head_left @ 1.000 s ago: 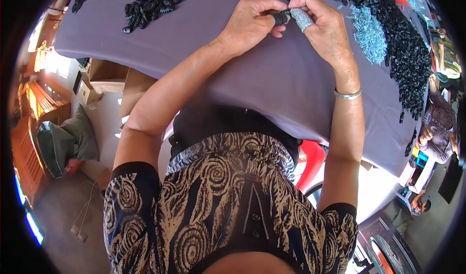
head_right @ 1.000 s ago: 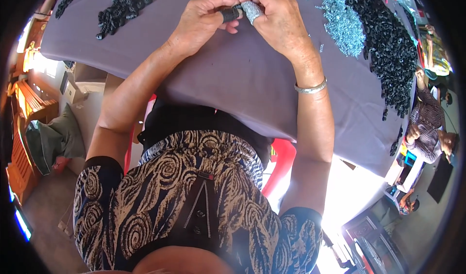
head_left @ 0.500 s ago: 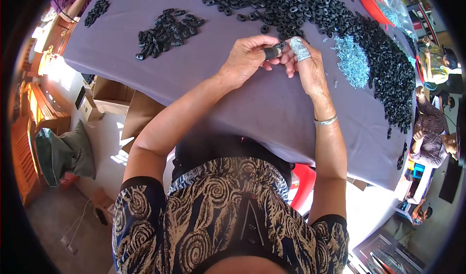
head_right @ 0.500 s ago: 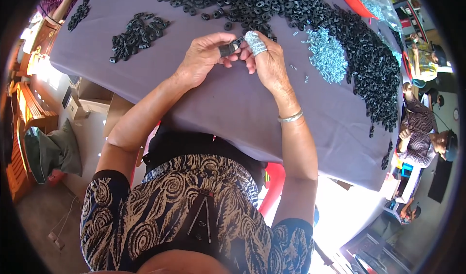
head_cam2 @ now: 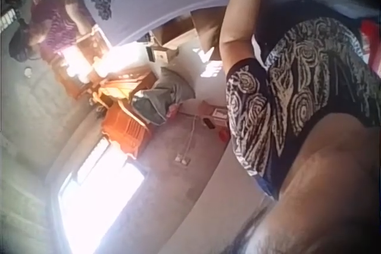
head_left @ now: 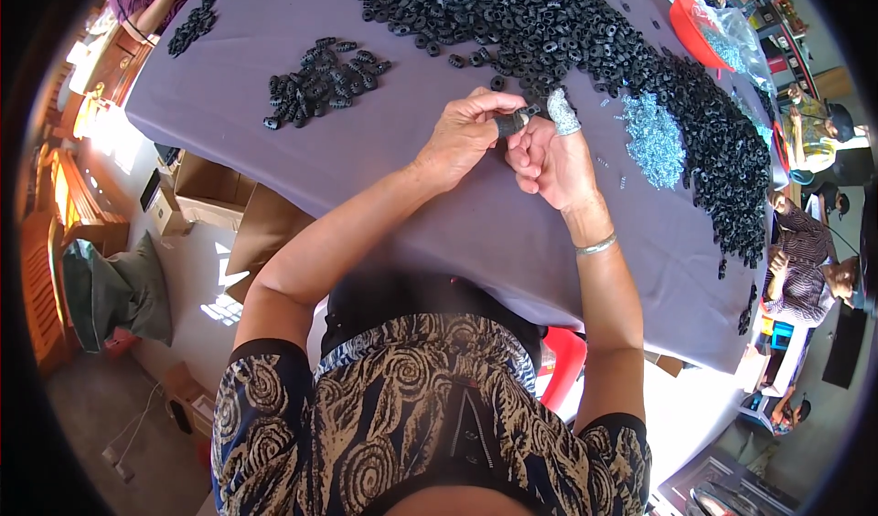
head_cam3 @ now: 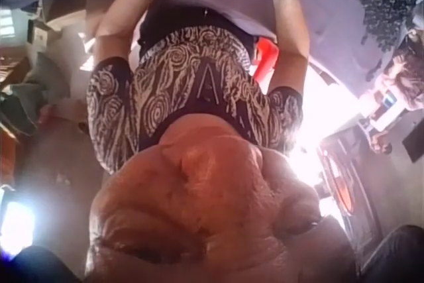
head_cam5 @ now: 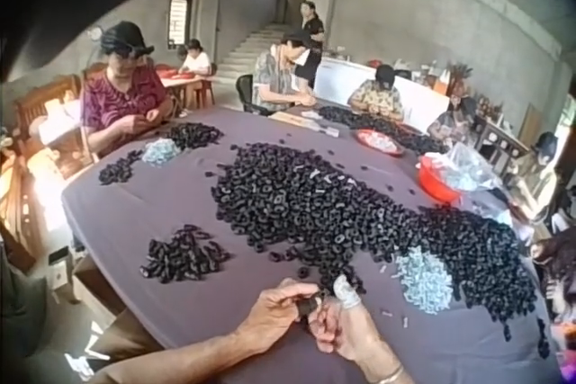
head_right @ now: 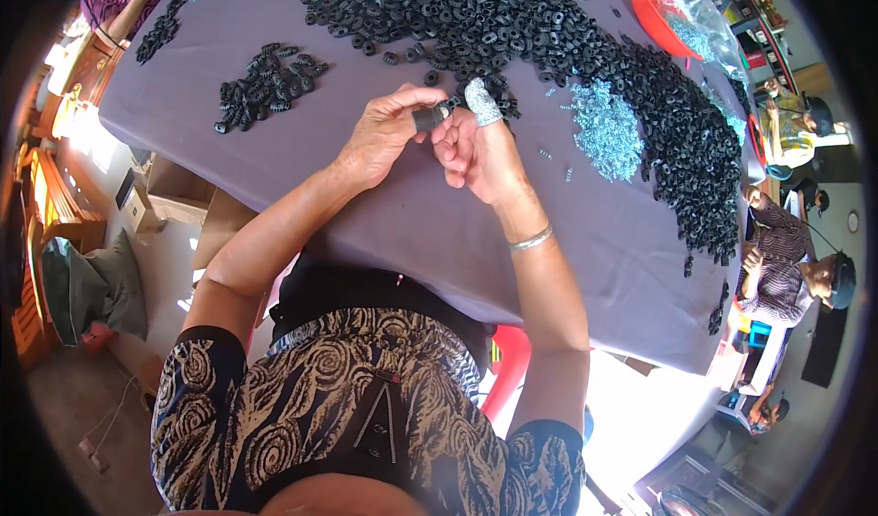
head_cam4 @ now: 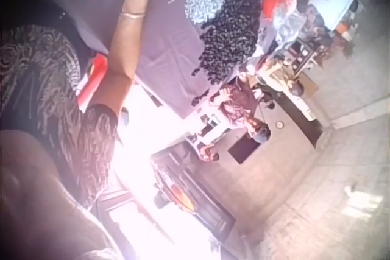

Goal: The recorder is manually assembling small blue plastic pieces into black garment accessories in a workshop setting.

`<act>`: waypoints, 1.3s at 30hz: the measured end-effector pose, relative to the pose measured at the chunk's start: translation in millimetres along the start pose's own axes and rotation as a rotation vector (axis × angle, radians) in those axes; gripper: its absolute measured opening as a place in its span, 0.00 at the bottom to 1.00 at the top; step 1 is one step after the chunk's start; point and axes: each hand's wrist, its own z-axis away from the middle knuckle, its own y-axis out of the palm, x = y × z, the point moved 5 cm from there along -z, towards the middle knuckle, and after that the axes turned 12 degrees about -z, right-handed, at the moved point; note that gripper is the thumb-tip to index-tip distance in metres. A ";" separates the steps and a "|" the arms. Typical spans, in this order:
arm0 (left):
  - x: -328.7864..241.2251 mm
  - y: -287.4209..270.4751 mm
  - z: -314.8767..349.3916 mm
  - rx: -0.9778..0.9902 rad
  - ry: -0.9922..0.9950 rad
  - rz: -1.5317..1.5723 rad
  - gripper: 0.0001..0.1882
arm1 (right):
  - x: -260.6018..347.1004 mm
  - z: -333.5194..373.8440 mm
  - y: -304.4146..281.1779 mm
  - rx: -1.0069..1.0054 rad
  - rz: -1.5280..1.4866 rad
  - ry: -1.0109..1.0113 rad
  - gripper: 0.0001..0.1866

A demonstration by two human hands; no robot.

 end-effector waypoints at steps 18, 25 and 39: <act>-15.6 22.1 21.9 0.077 0.219 0.147 0.10 | -16.5 11.4 14.8 0.323 -0.329 -0.050 0.23; -13.2 18.1 20.1 0.063 0.238 0.112 0.10 | -17.7 9.9 13.7 0.387 -0.342 0.002 0.24; -59.3 -77.9 -1.0 -0.438 0.416 -1.303 0.17 | -18.6 7.3 24.0 0.203 0.302 -0.308 0.08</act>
